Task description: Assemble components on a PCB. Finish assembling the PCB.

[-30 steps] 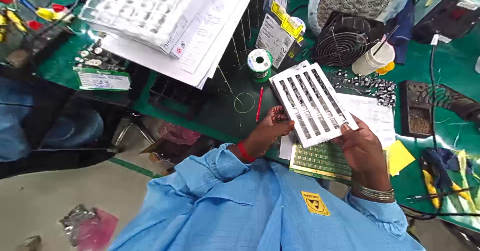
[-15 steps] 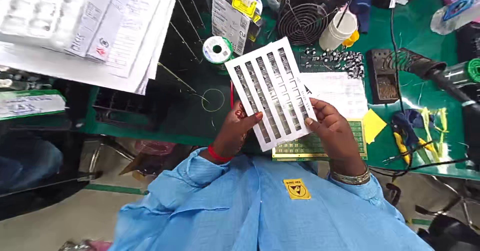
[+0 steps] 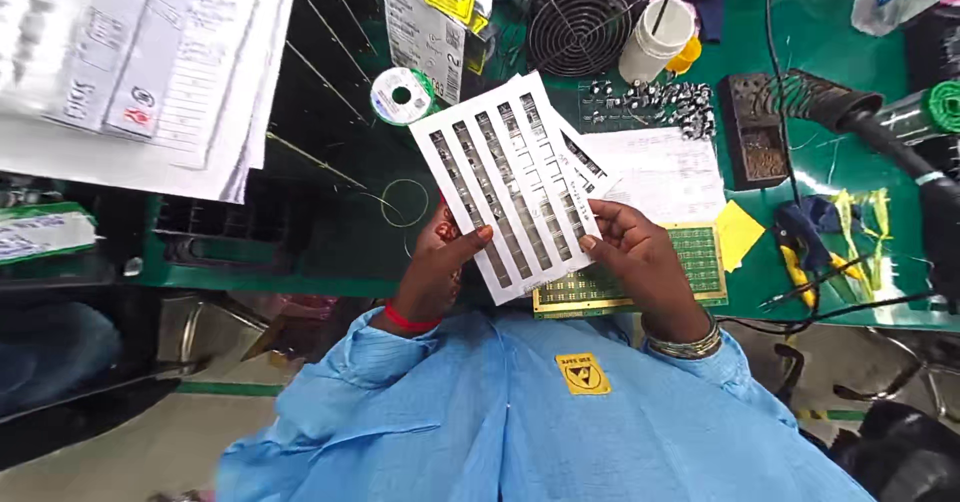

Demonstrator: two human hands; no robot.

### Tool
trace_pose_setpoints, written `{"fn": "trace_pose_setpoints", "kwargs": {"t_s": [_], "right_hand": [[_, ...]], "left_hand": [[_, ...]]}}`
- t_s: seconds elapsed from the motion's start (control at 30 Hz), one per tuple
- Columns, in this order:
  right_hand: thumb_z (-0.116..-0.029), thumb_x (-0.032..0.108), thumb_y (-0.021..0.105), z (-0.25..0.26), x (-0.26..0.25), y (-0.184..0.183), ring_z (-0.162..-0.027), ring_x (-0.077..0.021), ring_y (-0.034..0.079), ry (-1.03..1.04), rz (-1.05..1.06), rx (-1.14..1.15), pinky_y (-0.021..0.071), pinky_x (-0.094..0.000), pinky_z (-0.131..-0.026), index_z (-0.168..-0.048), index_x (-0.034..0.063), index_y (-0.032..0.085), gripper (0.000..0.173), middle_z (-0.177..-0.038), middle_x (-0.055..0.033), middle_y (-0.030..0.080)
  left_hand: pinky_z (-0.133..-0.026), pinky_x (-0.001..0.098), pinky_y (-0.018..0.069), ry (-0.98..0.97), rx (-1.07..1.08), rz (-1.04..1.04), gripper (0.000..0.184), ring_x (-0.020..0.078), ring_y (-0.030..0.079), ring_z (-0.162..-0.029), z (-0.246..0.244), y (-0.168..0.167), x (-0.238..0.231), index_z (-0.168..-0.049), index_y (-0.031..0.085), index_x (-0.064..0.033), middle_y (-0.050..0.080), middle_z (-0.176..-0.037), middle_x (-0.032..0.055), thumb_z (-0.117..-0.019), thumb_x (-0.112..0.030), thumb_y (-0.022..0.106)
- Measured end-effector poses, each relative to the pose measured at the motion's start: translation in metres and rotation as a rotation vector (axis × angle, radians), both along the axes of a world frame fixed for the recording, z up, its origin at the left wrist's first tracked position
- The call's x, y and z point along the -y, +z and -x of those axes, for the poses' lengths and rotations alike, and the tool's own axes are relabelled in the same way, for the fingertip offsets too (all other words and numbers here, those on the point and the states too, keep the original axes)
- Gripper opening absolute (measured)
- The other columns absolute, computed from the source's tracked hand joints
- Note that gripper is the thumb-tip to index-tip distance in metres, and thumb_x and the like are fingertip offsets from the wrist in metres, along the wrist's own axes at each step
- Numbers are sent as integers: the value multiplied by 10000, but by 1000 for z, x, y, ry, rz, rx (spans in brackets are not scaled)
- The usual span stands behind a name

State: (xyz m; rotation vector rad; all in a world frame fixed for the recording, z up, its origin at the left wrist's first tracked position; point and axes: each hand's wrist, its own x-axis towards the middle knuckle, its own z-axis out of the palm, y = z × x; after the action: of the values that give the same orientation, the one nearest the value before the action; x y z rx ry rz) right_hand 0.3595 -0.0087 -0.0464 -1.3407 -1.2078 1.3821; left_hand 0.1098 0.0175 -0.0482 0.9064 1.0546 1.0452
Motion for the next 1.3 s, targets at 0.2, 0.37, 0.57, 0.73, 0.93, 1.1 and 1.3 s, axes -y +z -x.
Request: {"fn": "trace_pose_setpoints", "kwargs": {"t_s": [0.2, 0.37, 0.57, 0.73, 0.93, 1.1, 1.3], "right_hand": [[-1004, 220, 634, -21, 12, -1, -854, -22, 686, 118, -96, 348, 584, -213, -779, -1192, 47, 715, 268, -1082, -34, 735], [-990, 198, 649, -24, 16, 5, -816, -35, 677, 75, -124, 442, 585, -227, -747, -1124, 55, 734, 213, -1032, -40, 719], [-1048, 49, 491, 17, 21, 4, -906, -78, 710, 165, -50, -96, 617, -278, -835, -1304, -59, 584, 293, -1052, -68, 718], [-999, 108, 597, 13, 15, -6, -971, -156, 727, -38, 30, -539, 621, -355, -884, -1352, 46, 567, 359, -1136, -50, 721], [-931, -13, 610, 13, 10, -7, -892, -149, 731, -173, -6, -532, 635, -327, -812, -1309, 22, 586, 380, -1079, -68, 723], [-955, 11, 624, 12, 6, -5, -758, -109, 715, -328, -68, -435, 638, -303, -737, -1217, 80, 616, 271, -905, 4, 716], [-899, 201, 783, -3, 3, -4, -1330, -161, 537, -108, -615, 128, 525, -365, -1062, -1326, 80, 646, 464, -1472, -72, 527]], "left_hand": [[-826, 200, 594, 104, -96, -96, 304, -19, 691, -896, 32, 14, 2, -1252, 525, -157, 715, -974, -134, -1018, -82, 346], [-829, 154, 573, 153, -170, -105, 289, -55, 675, -874, 38, 19, 2, -1182, 549, -172, 701, -927, -158, -1068, -104, 293], [-826, 195, 596, 118, -61, -63, 266, -10, 696, -900, 15, 12, 3, -1265, 510, -163, 712, -982, -118, -1075, -125, 328], [-705, 211, 617, 99, 49, 49, 283, 37, 716, -816, 7, 8, 2, -1324, 495, -152, 734, -984, -49, -1051, -120, 426], [-725, 248, 626, 88, 168, 110, 243, 76, 729, -825, -8, 7, -1, -1264, 517, -134, 741, -970, -4, -1051, -91, 407], [-732, 257, 628, -52, 279, 123, 232, 89, 734, -786, -8, 6, 0, -1138, 616, -126, 760, -924, 20, -1017, -58, 430], [-679, 212, 607, -63, 214, 90, 320, 43, 711, -735, -8, 27, -15, -989, 658, -143, 745, -837, -16, -1029, -109, 343]]}}
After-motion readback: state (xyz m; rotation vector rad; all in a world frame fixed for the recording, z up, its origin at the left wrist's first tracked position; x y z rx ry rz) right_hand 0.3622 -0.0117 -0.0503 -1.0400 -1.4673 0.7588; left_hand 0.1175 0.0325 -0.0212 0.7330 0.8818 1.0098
